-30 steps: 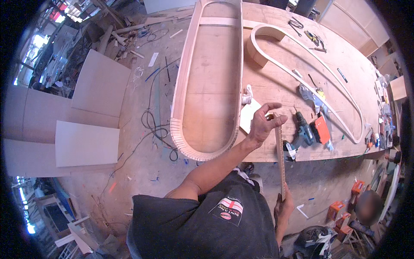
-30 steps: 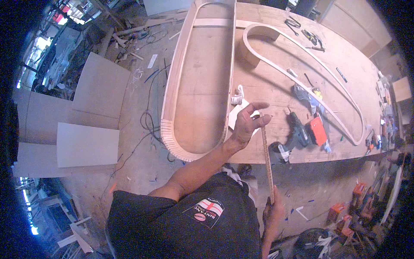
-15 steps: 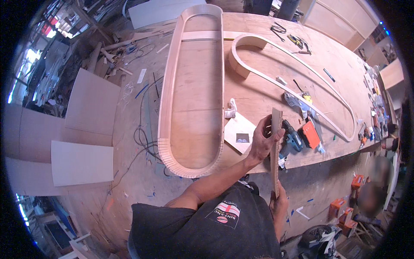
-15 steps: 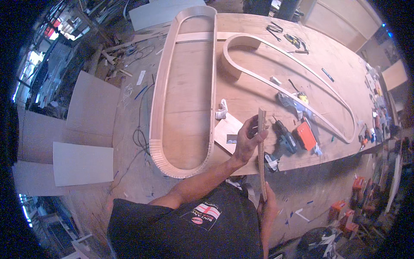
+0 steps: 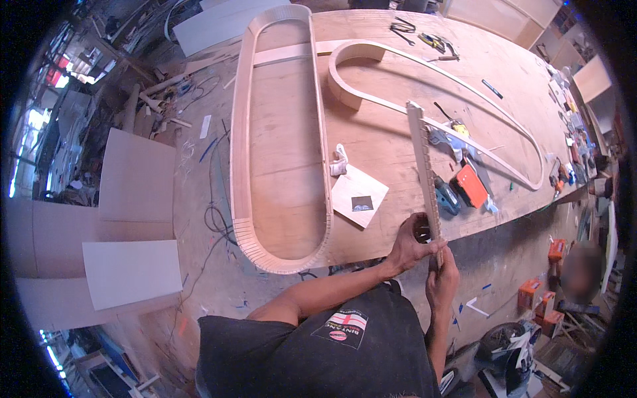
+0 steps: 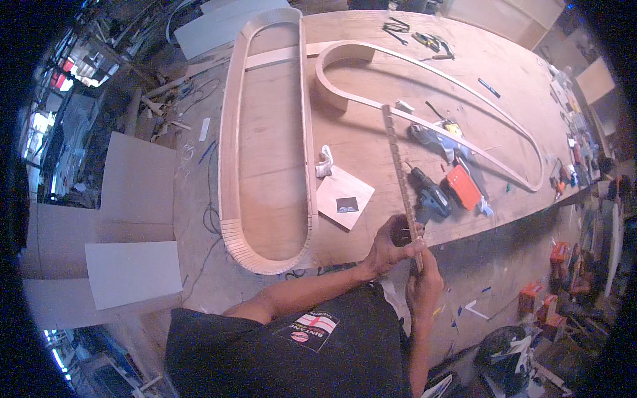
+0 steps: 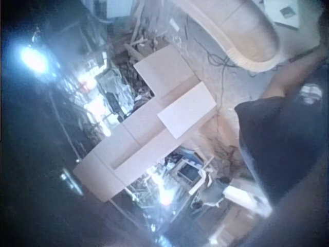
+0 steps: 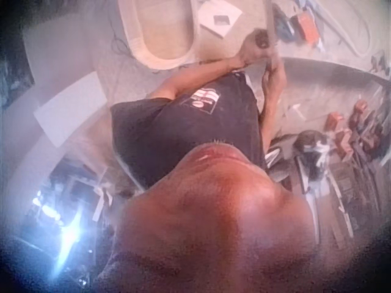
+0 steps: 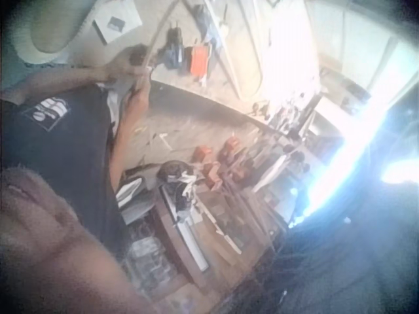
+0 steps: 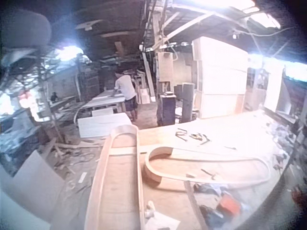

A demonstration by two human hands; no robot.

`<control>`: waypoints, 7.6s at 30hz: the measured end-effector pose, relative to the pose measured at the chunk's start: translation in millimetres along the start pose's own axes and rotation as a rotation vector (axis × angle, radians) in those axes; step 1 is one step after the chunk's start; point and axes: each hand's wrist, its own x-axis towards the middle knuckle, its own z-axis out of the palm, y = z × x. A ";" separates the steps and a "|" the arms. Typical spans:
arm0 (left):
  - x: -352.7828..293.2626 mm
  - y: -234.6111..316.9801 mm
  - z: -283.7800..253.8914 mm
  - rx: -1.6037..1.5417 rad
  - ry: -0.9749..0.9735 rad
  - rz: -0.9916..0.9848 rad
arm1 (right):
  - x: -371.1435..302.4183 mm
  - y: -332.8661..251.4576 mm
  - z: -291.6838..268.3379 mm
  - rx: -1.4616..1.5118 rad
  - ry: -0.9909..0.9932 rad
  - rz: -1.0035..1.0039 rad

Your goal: The person handles a curved wooden frame and a slatted wooden piece on a workbench. They use a sanding block to smooth the slatted piece, then align and fit the slatted piece into the curved frame. The person repeatedly adjusts the fit of the components.

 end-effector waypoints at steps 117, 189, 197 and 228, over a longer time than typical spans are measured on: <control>139.6 -162.6 351.4 -0.319 -0.231 -0.338 | -126.4 373.5 -298.5 0.099 0.178 0.345; 767.6 -313.0 577.2 0.178 0.785 -0.194 | 913.9 877.9 -600.6 -0.519 -0.311 -0.641; 802.0 -350.4 565.9 0.557 0.873 -0.229 | 948.4 914.8 -600.6 -0.305 -0.164 -0.564; 704.2 -456.6 959.1 0.547 0.046 0.282 | 740.6 879.0 -728.7 0.433 -0.267 0.132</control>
